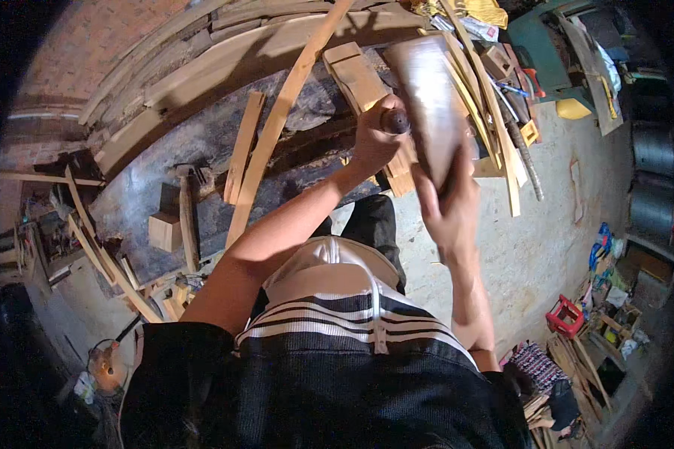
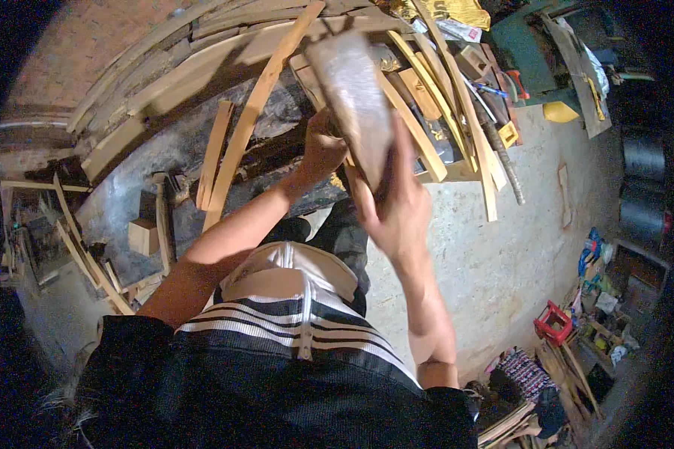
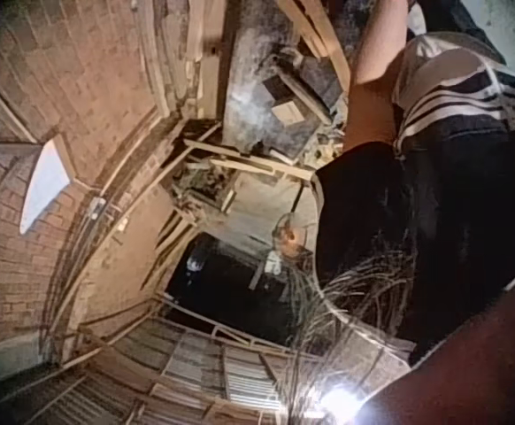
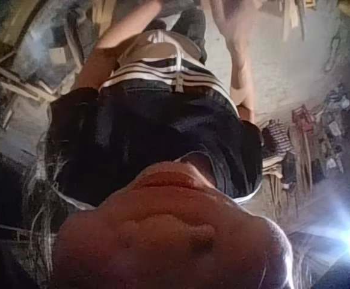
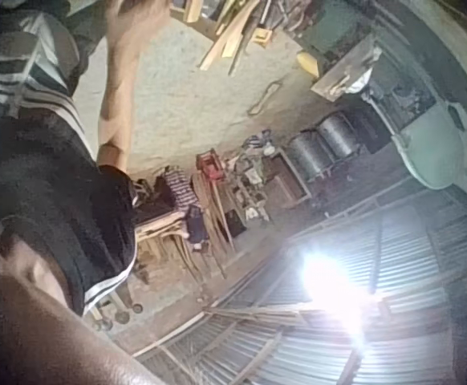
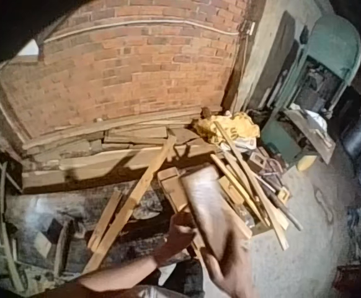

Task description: The person carves a mortise into a piece of wood using a chisel and a wooden mallet.

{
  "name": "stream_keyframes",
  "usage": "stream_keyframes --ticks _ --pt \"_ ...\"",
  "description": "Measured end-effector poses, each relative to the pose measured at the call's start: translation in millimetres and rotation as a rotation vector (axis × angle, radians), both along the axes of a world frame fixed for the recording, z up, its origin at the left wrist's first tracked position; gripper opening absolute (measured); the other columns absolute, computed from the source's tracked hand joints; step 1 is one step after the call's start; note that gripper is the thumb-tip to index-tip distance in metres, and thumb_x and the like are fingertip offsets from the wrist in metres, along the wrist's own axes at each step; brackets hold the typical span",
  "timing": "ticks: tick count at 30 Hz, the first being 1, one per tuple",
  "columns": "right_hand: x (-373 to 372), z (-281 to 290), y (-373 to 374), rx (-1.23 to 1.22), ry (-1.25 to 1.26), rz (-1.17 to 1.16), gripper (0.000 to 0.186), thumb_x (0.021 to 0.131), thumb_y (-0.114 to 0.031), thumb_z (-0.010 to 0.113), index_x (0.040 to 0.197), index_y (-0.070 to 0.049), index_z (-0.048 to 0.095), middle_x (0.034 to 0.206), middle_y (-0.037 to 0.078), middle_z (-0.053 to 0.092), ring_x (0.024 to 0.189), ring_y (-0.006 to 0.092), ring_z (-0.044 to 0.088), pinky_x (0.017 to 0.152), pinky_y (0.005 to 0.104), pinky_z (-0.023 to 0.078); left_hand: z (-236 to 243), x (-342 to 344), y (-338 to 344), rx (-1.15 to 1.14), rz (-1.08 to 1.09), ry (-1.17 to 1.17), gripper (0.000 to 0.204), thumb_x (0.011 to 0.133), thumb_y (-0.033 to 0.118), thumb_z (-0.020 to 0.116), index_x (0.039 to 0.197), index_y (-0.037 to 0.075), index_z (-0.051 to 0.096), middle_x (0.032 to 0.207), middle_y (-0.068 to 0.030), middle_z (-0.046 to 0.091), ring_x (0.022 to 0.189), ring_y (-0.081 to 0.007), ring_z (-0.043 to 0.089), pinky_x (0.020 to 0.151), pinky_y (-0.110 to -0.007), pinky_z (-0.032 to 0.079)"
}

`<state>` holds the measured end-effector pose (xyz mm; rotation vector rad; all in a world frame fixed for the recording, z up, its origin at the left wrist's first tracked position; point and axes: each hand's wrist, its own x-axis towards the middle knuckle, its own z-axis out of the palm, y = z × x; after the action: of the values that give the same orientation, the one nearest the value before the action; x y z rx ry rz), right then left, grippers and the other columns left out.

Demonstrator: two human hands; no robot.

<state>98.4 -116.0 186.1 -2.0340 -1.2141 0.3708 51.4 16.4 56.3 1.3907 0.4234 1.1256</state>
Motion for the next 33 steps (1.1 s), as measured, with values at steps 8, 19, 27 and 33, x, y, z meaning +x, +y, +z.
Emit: stream_keyframes --ticks 8,19,27,33 --pt "10 -44 -25 -0.12 0.164 -0.203 0.077 0.091 -0.038 0.065 0.154 -0.011 0.029 0.1 0.03 0.069 0.09 0.0425 0.07 0.082 0.0447 0.053 -19 -29 45 -0.29 0.134 0.1 0.018 0.088 0.013 0.076 0.094 0.008 0.059 0.081 0.0034 0.061 0.073 -0.0061 0.054 0.064 -0.023 0.044" --pt "-22 -71 -89 -0.44 0.245 -0.389 0.074 0.091 -0.034 0.066 0.153 -0.012 0.031 0.068 0.019 0.06 0.06 0.037 0.064 0.062 0.0444 0.049 -39 -30 65 -0.728 0.315 -0.167 0.027 0.088 0.019 0.079 0.092 0.007 0.054 0.082 -0.002 0.059 0.076 -0.0149 0.057 0.074 -0.032 0.049" --pt "-29 -101 -84 -0.624 0.265 -0.333 0.082 0.091 -0.043 0.066 0.155 -0.015 0.024 0.094 0.029 0.069 0.085 0.0479 0.068 0.073 0.0515 0.053 3 -37 25 -0.314 0.011 0.109 0.042 0.094 0.012 0.07 0.123 0.008 0.04 0.089 -0.0013 0.055 0.079 -0.0072 0.053 0.07 -0.024 0.046" --pt "-26 -145 -103 -0.534 0.188 -0.286 0.081 0.092 -0.045 0.064 0.156 -0.017 0.023 0.095 0.028 0.07 0.085 0.0472 0.069 0.073 0.0533 0.054 -1 -56 25 -0.217 -0.224 0.3 0.026 0.092 0.005 0.071 0.114 0.005 0.056 0.096 -0.001 0.061 0.087 -0.0077 0.056 0.079 -0.024 0.047"
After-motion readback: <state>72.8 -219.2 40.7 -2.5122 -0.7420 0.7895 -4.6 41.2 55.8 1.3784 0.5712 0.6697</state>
